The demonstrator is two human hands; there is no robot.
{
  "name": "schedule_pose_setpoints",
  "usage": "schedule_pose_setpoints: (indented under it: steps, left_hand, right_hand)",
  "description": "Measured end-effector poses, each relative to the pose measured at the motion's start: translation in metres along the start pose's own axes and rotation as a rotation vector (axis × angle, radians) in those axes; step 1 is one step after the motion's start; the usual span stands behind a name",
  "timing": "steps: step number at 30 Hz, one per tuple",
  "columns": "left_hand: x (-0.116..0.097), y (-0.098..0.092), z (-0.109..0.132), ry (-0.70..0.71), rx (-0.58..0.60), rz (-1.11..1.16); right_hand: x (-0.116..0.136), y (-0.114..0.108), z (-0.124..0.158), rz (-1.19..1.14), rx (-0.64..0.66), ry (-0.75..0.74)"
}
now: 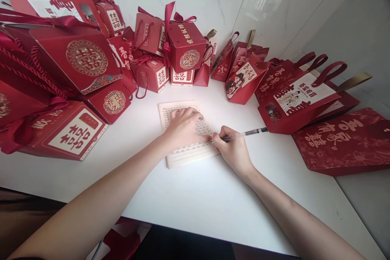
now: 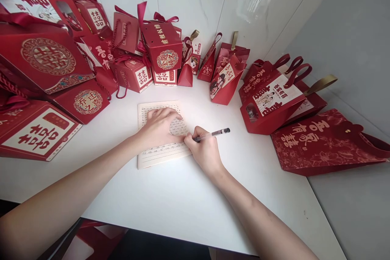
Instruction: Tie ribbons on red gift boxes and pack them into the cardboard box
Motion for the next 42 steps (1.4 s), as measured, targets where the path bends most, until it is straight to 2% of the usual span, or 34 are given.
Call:
schedule_pose_setpoints:
  steps: [17, 23, 32, 42]
  left_hand:
    - [0.000, 0.001, -0.001, -0.011, 0.014, -0.005]
    - [0.001, 0.002, -0.001, 0.002, 0.018, -0.008]
    - [0.000, 0.000, -0.002, -0.020, 0.017, -0.007]
    - [0.002, 0.002, -0.001, -0.007, 0.015, -0.013]
  right_hand:
    - [0.001, 0.000, 0.000, 0.016, -0.008, -0.039]
    - [0.004, -0.009, -0.003, -0.088, -0.077, 0.037]
    - [0.000, -0.006, -0.005, 0.036, -0.032, -0.030]
    - [-0.001, -0.007, -0.005, 0.019, -0.052, 0.019]
Point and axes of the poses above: each hand's wrist, its own z-axis away from the middle knuckle, its own y-axis out of the palm, x = y × z, the point moved 3 cm from there along -z, towards the middle knuckle, and after that the axes turned 13 degrees about y, right-handed, at the moved point
